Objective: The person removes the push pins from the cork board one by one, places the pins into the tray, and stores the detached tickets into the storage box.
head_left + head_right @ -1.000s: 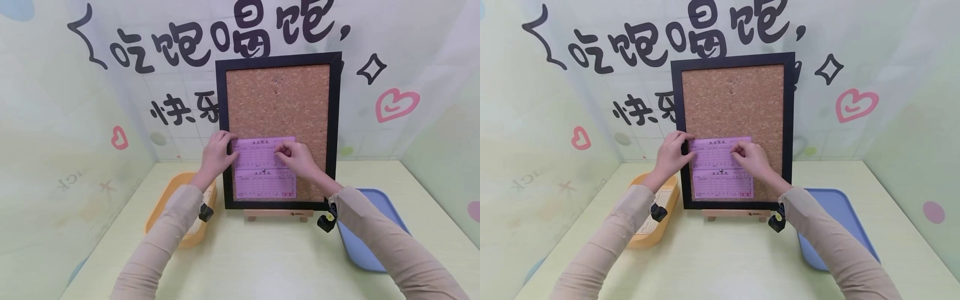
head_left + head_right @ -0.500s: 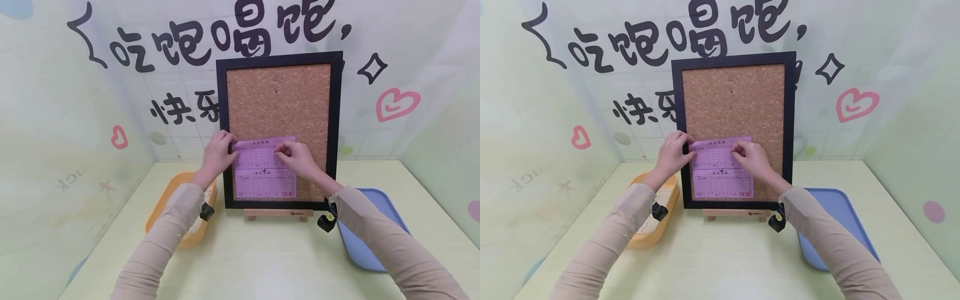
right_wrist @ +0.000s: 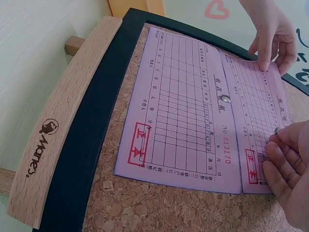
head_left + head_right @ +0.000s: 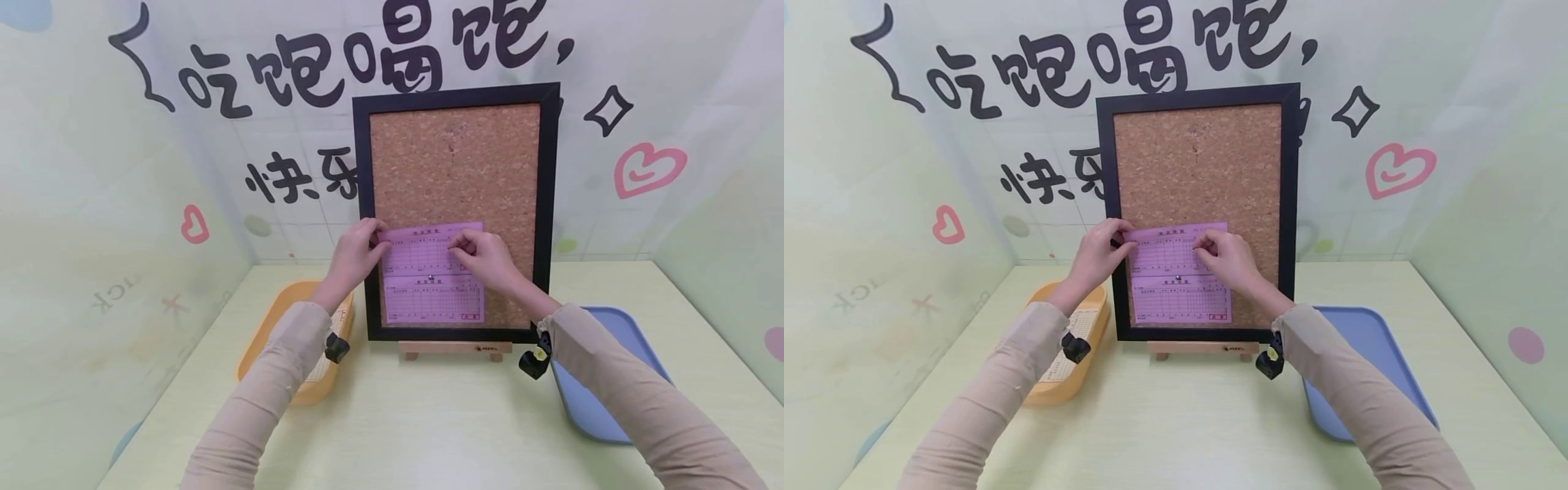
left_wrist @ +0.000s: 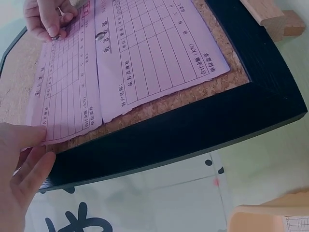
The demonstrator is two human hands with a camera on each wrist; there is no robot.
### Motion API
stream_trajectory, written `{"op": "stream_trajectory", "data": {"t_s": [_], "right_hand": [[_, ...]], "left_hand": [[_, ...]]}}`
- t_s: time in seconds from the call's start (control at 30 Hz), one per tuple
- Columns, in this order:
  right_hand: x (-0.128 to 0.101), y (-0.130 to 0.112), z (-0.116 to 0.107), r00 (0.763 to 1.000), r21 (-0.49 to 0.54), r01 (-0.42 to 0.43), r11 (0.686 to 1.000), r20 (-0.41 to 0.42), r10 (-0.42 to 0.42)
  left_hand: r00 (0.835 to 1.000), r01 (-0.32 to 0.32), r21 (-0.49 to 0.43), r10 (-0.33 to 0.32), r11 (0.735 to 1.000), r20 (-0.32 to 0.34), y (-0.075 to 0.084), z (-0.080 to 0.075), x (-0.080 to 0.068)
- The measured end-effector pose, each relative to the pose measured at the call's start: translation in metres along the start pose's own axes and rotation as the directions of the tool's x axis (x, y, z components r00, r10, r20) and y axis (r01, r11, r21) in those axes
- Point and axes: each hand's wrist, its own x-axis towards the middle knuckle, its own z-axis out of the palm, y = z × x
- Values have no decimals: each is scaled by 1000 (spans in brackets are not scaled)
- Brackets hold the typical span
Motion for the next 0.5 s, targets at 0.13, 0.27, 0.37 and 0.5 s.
{"op": "stream_trajectory", "data": {"t_s": [0.13, 0.27, 0.37, 0.5], "right_hand": [[-1, -2, 0, 1000, 4, -13, 1000, 0, 13], [0, -2, 0, 1000, 3, -7, 1000, 0, 7], [-1, -1, 0, 1000, 2, 3, 1000, 5, -3], [-2, -1, -1, 1000, 8, 4, 1000, 13, -4]], "left_hand": [[1000, -11, -9, 11, 1000, -5, -1, -2, -2], [999, -23, -9, 23, 1000, -23, 0, -3, -2], [999, -22, -1, 21, 1000, -34, 0, -3, -3], [999, -16, -15, 16, 1000, -41, 1, -4, -4]]}}
